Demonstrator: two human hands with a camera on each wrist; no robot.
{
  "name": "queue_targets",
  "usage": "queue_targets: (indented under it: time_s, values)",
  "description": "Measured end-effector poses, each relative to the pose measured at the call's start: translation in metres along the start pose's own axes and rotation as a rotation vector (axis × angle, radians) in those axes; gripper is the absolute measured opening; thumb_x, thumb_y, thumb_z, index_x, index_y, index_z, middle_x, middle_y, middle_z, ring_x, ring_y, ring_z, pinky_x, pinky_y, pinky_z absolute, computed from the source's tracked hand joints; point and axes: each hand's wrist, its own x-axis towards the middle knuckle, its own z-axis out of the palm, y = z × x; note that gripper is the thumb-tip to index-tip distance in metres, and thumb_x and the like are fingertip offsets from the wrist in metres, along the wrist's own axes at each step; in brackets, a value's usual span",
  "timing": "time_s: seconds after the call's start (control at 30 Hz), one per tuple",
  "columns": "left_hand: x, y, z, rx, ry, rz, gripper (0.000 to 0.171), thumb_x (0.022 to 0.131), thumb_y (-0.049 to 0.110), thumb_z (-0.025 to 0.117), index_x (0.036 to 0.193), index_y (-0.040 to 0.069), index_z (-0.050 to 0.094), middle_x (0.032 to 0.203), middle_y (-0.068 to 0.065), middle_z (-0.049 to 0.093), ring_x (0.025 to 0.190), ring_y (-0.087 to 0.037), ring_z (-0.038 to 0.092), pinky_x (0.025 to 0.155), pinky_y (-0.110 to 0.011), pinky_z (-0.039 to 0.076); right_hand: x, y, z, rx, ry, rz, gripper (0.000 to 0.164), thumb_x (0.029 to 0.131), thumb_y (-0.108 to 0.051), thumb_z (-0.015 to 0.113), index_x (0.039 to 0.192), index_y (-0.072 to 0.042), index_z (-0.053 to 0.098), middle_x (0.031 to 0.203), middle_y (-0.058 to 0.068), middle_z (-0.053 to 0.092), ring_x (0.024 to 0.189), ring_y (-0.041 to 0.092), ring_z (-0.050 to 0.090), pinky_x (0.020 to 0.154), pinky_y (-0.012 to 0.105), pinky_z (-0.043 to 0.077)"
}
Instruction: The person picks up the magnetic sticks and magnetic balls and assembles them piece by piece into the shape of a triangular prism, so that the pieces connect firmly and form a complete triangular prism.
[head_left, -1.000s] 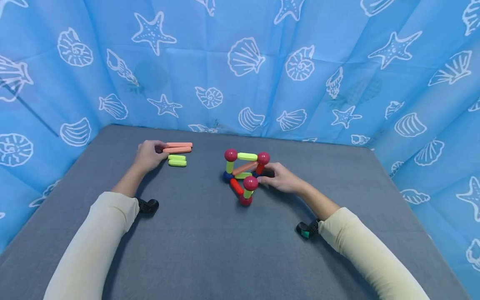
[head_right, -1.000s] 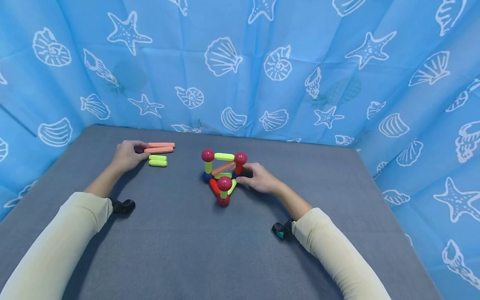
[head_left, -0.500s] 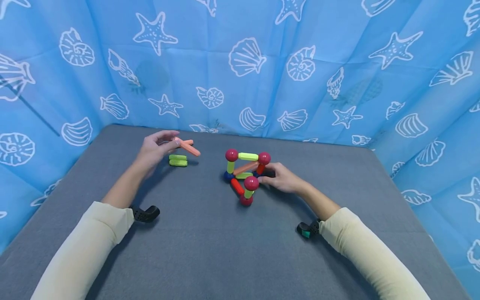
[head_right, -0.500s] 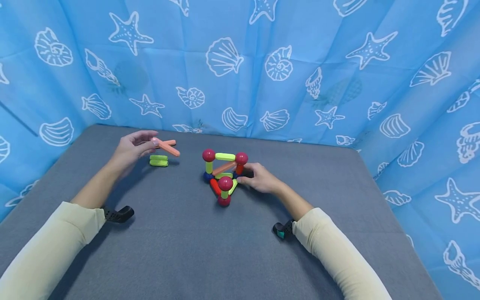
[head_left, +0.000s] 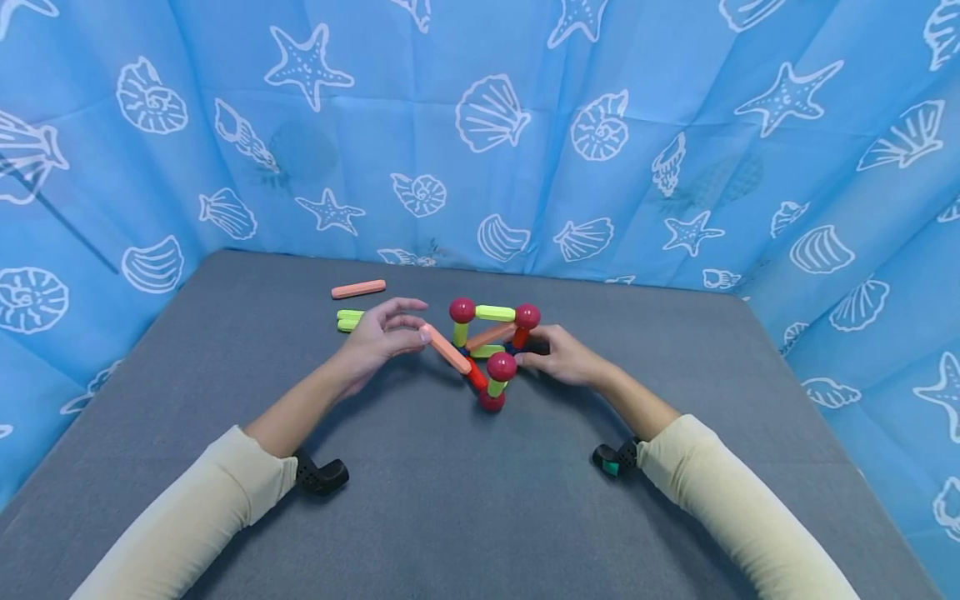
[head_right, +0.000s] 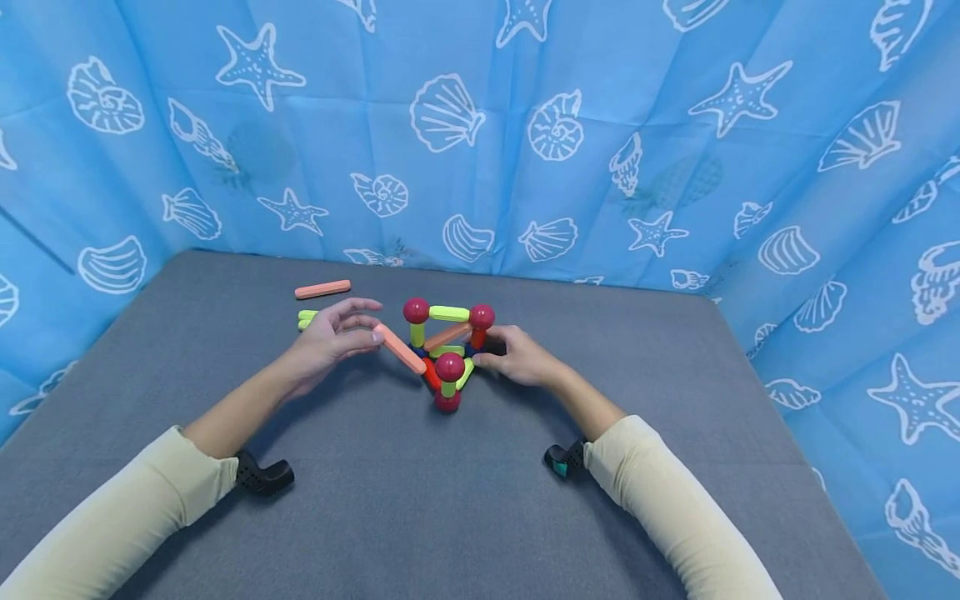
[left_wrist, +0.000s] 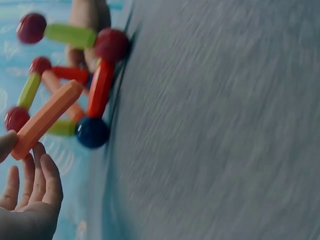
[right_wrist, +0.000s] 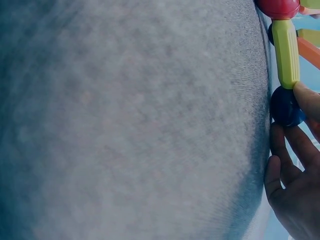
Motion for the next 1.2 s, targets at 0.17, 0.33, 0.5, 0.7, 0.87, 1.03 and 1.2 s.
queue_targets:
  time_s: [0.17,0.33,0.5,0.7,0.87,1.03,1.2]
  values:
    - [-0.002,-0.006,0.014,-0.019,-0.026,0.012,0.051,0.091,0.012,0.071,0.137,0.007,0.050,0.121,-0.016,0.062,0.108,-0.025,0.064,0.097,-0.038,0.050,0.001,-0.001,0.000,0.000,-0.002,0.004,0.037,0.095,-0.008,0.066,0.131,-0.002,0.060,0.127,0.013,0.063,0.115,0.028,0.055,0.105,0.053,0.039]
    - [-0.002,-0.012,0.023,-0.030,-0.042,0.023,0.049,0.091,0.011,0.071,0.135,0.007,0.051,0.118,-0.015,0.064,0.108,-0.024,0.065,0.097,-0.037,0.051,0.001,-0.001,0.001,0.002,-0.002,-0.002,0.038,0.095,-0.007,0.065,0.132,-0.002,0.060,0.127,0.013,0.063,0.114,0.028,0.054,0.106,0.053,0.039]
    - [0.003,-0.011,0.031,0.033,0.002,0.043,0.050,0.091,0.019,0.074,0.135,0.012,0.051,0.110,-0.011,0.070,0.102,-0.023,0.067,0.091,-0.037,0.053,0.001,0.000,0.001,0.002,-0.001,-0.020,0.038,0.095,-0.007,0.065,0.132,-0.001,0.059,0.128,0.014,0.062,0.116,0.029,0.054,0.106,0.054,0.038]
    - [0.015,-0.006,0.044,0.089,0.066,0.104,0.053,0.089,0.020,0.077,0.135,0.014,0.052,0.097,-0.009,0.074,0.092,-0.022,0.071,0.088,-0.037,0.054,0.000,0.002,0.000,-0.005,0.002,-0.011,0.038,0.096,-0.010,0.066,0.133,-0.002,0.060,0.127,0.013,0.063,0.115,0.029,0.055,0.106,0.055,0.039]
    - [0.019,0.000,0.050,0.099,0.064,0.151,0.055,0.088,0.016,0.077,0.138,0.014,0.053,0.088,-0.012,0.074,0.082,-0.024,0.073,0.088,-0.037,0.053,0.000,0.001,0.002,-0.008,0.008,-0.006,0.039,0.095,-0.010,0.067,0.133,-0.002,0.060,0.128,0.013,0.063,0.115,0.029,0.055,0.106,0.055,0.039]
    - [0.019,0.004,0.051,0.107,0.060,0.157,0.055,0.088,0.013,0.077,0.138,0.014,0.053,0.086,-0.013,0.074,0.075,-0.025,0.072,0.086,-0.038,0.056,0.000,0.002,0.002,0.002,0.006,-0.012,0.039,0.095,-0.009,0.066,0.133,-0.002,0.059,0.129,0.013,0.062,0.119,0.029,0.054,0.106,0.055,0.038]
    - [0.017,0.005,0.051,0.144,0.053,0.167,0.055,0.087,0.012,0.077,0.136,0.013,0.052,0.086,-0.012,0.073,0.075,-0.025,0.072,0.086,-0.039,0.055,0.000,0.003,0.002,0.008,0.004,-0.010,0.040,0.095,-0.008,0.066,0.133,-0.001,0.059,0.131,0.014,0.061,0.124,0.030,0.053,0.108,0.056,0.036]
